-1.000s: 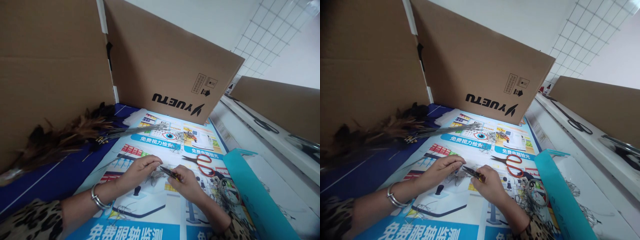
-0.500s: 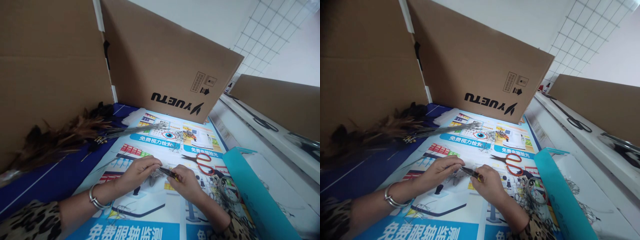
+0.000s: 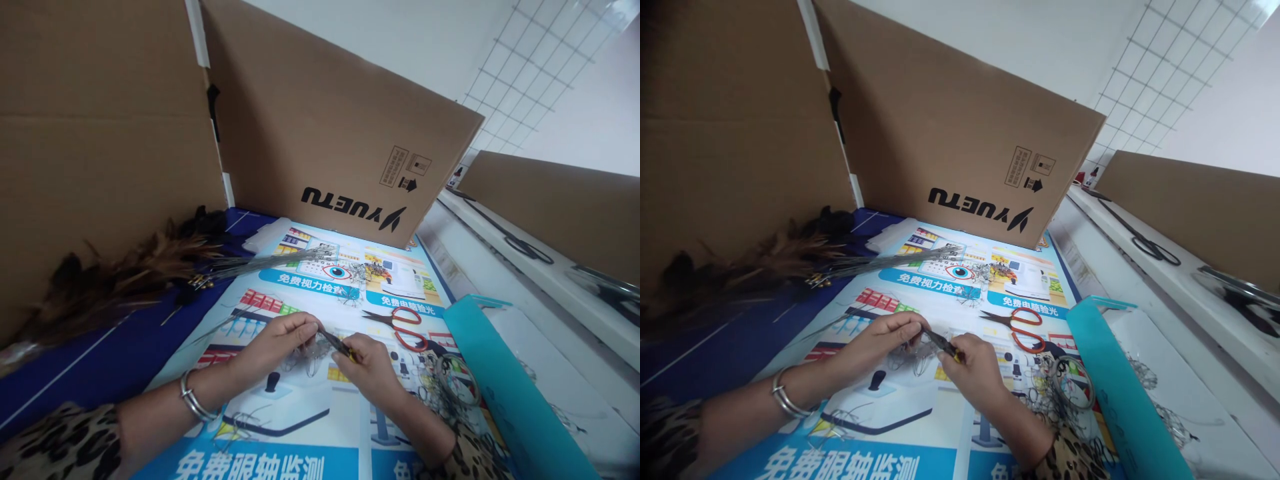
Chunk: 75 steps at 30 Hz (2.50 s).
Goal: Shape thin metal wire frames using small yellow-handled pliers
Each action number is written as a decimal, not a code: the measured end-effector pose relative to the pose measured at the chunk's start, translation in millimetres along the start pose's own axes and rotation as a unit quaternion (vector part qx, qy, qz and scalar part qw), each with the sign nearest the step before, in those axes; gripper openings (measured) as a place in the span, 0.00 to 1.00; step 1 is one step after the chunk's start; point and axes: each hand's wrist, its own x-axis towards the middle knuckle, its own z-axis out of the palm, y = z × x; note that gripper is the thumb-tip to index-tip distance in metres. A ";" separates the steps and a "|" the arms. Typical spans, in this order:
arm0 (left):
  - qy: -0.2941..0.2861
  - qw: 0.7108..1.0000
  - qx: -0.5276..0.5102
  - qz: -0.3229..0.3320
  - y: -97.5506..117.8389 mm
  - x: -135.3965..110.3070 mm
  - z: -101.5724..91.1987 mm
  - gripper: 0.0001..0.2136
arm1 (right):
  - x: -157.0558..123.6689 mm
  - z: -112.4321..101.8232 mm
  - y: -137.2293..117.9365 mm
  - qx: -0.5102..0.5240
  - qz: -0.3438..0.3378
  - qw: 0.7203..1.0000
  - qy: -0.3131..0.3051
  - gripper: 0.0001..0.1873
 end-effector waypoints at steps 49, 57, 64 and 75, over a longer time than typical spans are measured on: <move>0.060 0.947 0.279 0.148 0.4 -9.2 -1.5 0.09 | -5.5 -0.9 -6.6 -0.028 -0.040 0.999 -0.012 0.04; 0.046 0.933 0.314 0.170 -2.3 -9.2 -3.0 0.09 | -4.6 -5.2 -9.7 -0.039 -0.053 0.998 -0.019 0.05; 0.046 0.917 0.343 0.200 -4.0 -9.2 -3.9 0.07 | -5.1 -6.2 -10.7 -0.042 -0.056 0.997 -0.025 0.04; 0.051 0.898 0.372 0.230 -6.6 -10.1 -4.7 0.08 | -6.0 -5.8 -12.6 -0.024 -0.059 0.997 -0.035 0.06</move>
